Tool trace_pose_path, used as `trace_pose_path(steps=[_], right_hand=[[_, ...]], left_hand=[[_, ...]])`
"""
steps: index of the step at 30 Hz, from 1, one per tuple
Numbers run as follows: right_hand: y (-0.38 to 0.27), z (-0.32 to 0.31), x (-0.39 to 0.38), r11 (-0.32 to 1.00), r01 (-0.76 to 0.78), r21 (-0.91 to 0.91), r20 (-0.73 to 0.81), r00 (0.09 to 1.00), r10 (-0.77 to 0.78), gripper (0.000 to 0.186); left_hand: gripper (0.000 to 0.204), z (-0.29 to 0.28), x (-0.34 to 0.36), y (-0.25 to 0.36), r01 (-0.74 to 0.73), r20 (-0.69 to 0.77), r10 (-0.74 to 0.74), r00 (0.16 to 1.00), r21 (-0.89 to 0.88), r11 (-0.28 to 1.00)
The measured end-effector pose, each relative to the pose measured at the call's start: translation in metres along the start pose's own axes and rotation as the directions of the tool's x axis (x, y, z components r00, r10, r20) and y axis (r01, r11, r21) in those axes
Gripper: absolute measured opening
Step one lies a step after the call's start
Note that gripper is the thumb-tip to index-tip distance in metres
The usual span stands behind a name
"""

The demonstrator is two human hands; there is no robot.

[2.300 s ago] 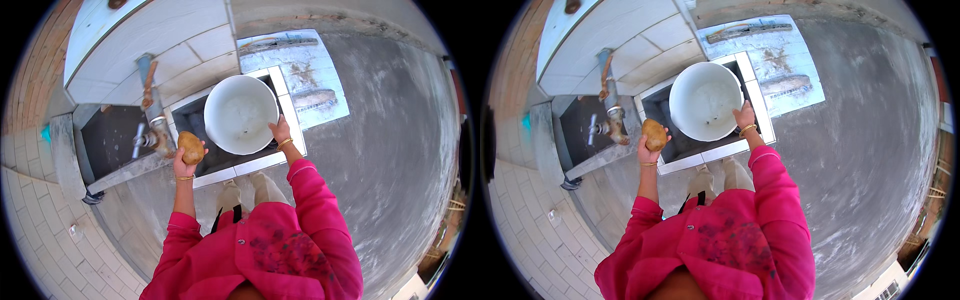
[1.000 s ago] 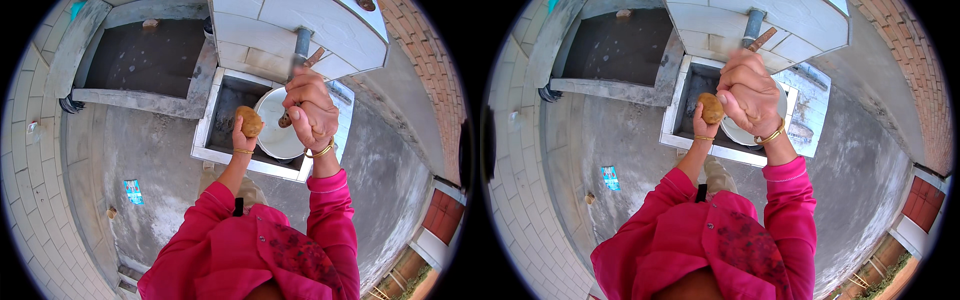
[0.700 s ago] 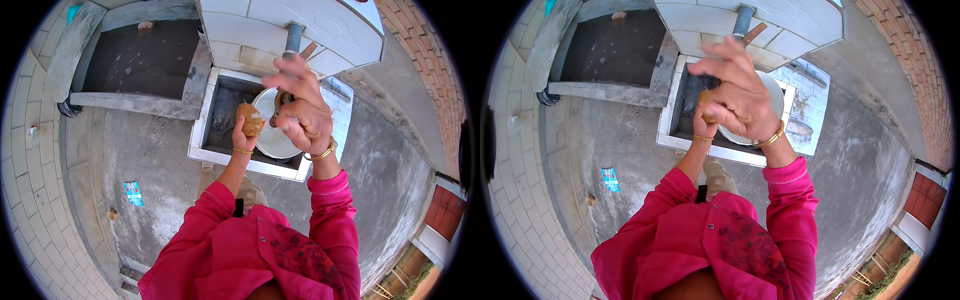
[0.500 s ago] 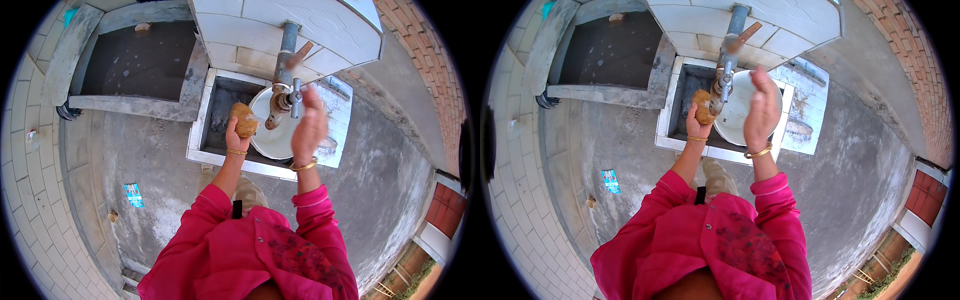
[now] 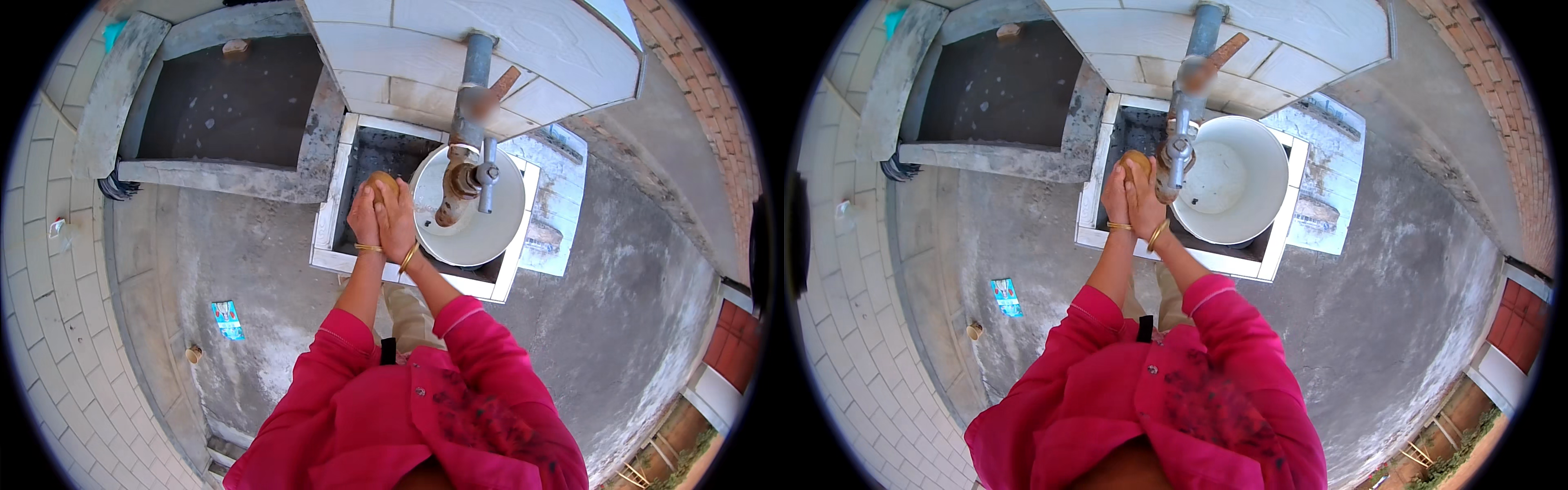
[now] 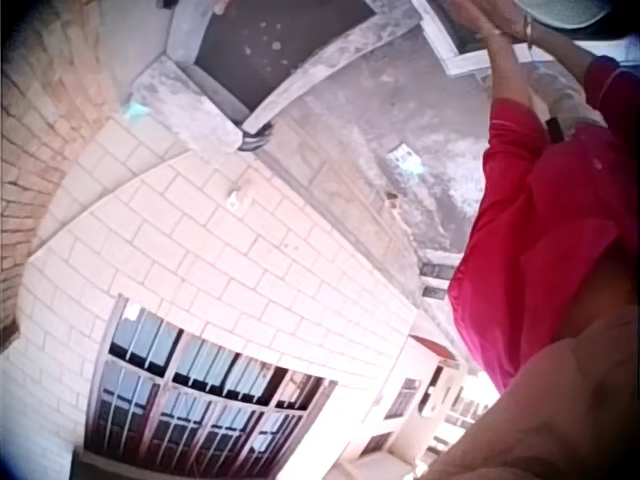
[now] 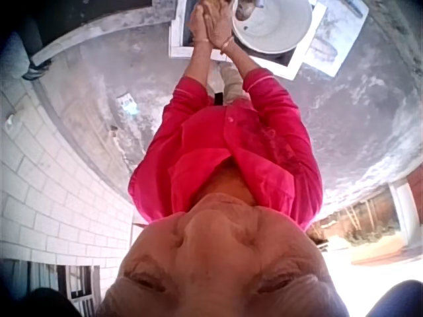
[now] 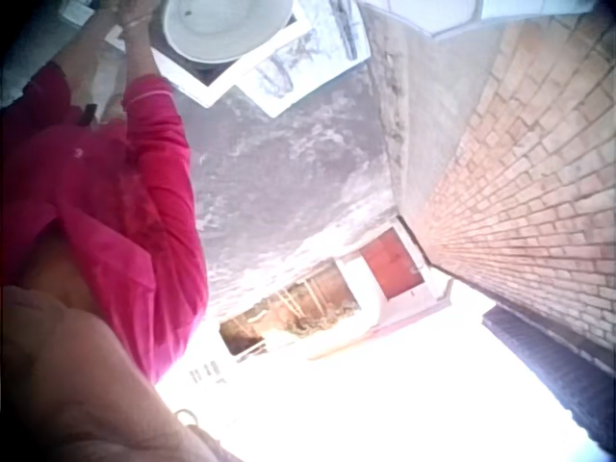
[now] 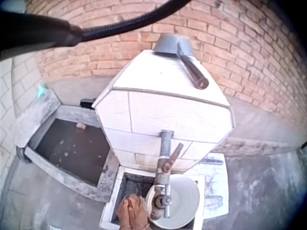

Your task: The person washes a single potato under a running tap in an outdoor sink area. After rinsing the potato thoroughly, the person carries it across a concrete courtyard and enters a kitchen room.

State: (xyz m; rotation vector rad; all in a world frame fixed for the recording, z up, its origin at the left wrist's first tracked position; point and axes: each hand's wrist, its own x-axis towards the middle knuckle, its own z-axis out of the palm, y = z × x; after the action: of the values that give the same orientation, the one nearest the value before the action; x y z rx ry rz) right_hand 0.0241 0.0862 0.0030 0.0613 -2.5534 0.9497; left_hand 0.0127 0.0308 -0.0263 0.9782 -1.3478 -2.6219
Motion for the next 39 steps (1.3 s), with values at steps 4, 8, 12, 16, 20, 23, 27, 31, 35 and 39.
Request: trace_pose_path(steps=[4,8,12,16,20,23,27,31,35,39], right_hand=[[0.056,0.034,-0.004,0.779,-0.367,0.508,0.358,0.913,0.197,0.035],[0.034,0.029,-0.011,0.807,-0.379,0.454,0.23,0.924,0.305,0.036],[0.011,0.018,-0.025,0.814,-0.394,0.427,0.147,0.918,0.367,0.043],[0.05,0.023,0.004,-0.04,-0.697,0.716,0.636,0.627,0.449,0.033],[0.042,0.017,0.009,0.036,-0.62,0.783,0.47,0.629,0.619,0.028],[0.067,0.018,0.012,0.164,-0.633,0.756,0.367,0.618,0.695,0.028],[0.024,-0.008,0.037,0.244,-0.6,0.762,0.239,0.61,0.756,0.031],[0.015,-0.029,0.041,0.148,-0.686,0.713,0.409,0.577,0.707,0.032],[0.049,0.001,0.037,-0.2,-0.468,0.861,0.439,0.483,0.758,0.027],[0.059,0.005,0.027,-0.192,-0.426,0.884,0.409,0.506,0.759,0.025]], left_hand=[[0.037,-0.014,-0.005,-0.006,0.079,0.01,-0.078,0.997,-0.072,0.994],[0.037,-0.025,0.003,-0.002,0.085,0.038,-0.086,0.996,0.015,0.996],[0.035,-0.031,0.01,-0.006,0.027,0.054,-0.034,0.998,0.123,0.992],[0.036,-0.039,0.01,-0.004,0.367,0.222,-0.335,0.916,-0.126,0.922],[0.028,-0.026,0.014,0.002,0.419,0.164,-0.417,0.894,0.025,0.908],[0.035,0.006,-0.001,-0.012,-0.312,0.232,0.212,0.949,0.61,0.728],[0.037,0.01,0.005,-0.002,-0.185,0.319,0.037,0.947,0.451,0.873],[0.03,-0.006,0.029,0.012,0.581,0.615,-0.466,0.636,0.016,0.814],[0.035,0.011,0.014,-0.011,-0.007,0.223,-0.105,0.969,0.448,0.894],[0.044,0.02,0.001,0.011,-0.516,0.505,0.206,0.838,0.613,0.598]])
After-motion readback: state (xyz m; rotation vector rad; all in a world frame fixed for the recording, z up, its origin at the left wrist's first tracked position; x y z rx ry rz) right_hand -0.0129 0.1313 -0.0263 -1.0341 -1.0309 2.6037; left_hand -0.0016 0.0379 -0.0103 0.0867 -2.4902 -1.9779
